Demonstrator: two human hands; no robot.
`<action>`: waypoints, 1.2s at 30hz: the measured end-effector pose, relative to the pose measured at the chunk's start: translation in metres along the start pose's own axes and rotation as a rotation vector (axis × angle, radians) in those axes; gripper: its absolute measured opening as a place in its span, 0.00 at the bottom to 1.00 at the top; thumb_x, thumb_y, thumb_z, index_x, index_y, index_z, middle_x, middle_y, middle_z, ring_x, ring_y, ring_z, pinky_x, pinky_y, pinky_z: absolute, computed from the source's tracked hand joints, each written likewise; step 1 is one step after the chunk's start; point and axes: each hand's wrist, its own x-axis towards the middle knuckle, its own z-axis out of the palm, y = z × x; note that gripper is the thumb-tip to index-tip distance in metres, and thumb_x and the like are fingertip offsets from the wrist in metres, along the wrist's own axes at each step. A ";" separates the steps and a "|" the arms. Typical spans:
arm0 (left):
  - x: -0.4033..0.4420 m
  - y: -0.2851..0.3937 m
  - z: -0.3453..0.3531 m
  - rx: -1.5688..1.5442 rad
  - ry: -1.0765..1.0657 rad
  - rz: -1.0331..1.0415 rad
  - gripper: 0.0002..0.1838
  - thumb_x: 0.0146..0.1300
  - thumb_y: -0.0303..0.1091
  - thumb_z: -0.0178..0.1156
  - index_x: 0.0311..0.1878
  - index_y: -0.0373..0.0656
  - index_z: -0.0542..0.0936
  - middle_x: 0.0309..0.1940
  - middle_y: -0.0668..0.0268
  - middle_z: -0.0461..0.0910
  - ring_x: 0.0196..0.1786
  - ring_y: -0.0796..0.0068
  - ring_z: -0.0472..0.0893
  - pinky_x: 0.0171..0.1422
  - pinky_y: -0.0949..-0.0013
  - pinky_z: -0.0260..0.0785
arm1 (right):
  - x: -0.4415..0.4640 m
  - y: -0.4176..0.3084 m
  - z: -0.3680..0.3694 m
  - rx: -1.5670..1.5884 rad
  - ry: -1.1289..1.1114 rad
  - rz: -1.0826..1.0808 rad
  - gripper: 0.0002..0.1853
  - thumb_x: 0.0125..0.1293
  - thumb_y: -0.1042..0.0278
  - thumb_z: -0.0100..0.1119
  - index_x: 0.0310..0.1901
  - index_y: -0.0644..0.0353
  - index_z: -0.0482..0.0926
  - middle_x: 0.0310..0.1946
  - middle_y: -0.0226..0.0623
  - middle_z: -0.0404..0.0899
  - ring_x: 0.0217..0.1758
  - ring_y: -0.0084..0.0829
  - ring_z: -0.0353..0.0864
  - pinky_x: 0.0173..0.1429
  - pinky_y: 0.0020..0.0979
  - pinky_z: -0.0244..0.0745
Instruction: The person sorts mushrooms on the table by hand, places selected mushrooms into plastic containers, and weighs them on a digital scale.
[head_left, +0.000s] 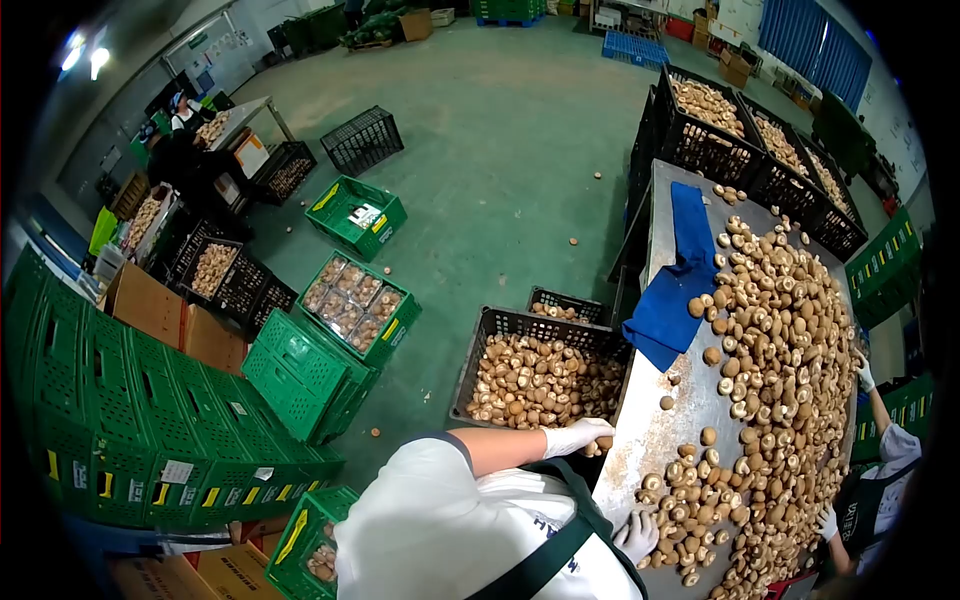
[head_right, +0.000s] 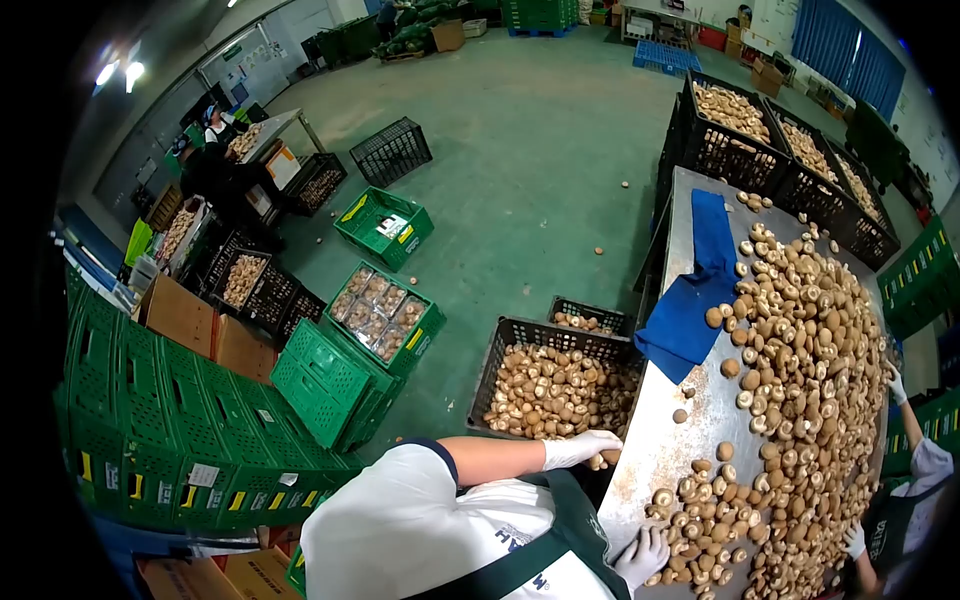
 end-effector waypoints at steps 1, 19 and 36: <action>-0.005 0.000 -0.001 0.028 -0.006 -0.001 0.15 0.68 0.44 0.60 0.50 0.45 0.79 0.33 0.64 0.81 0.21 0.75 0.77 0.24 0.73 0.70 | -0.001 0.005 -0.004 -0.036 0.028 0.011 0.16 0.58 0.69 0.57 0.49 0.60 0.81 0.55 0.44 0.77 0.63 0.48 0.70 0.69 0.47 0.60; -0.038 -0.009 0.002 0.219 -0.066 0.004 0.14 0.69 0.44 0.57 0.47 0.44 0.79 0.37 0.66 0.79 0.22 0.79 0.74 0.27 0.76 0.70 | 0.012 0.056 -0.038 0.060 0.176 0.483 0.15 0.67 0.76 0.51 0.54 0.67 0.77 0.60 0.45 0.73 0.64 0.46 0.71 0.68 0.40 0.65; -0.038 -0.021 0.006 0.308 -0.029 -0.002 0.15 0.69 0.44 0.57 0.45 0.40 0.78 0.29 0.65 0.79 0.19 0.74 0.74 0.22 0.70 0.67 | 0.025 0.040 -0.026 -0.063 0.253 0.485 0.13 0.64 0.72 0.54 0.48 0.64 0.80 0.54 0.42 0.78 0.58 0.44 0.75 0.62 0.42 0.66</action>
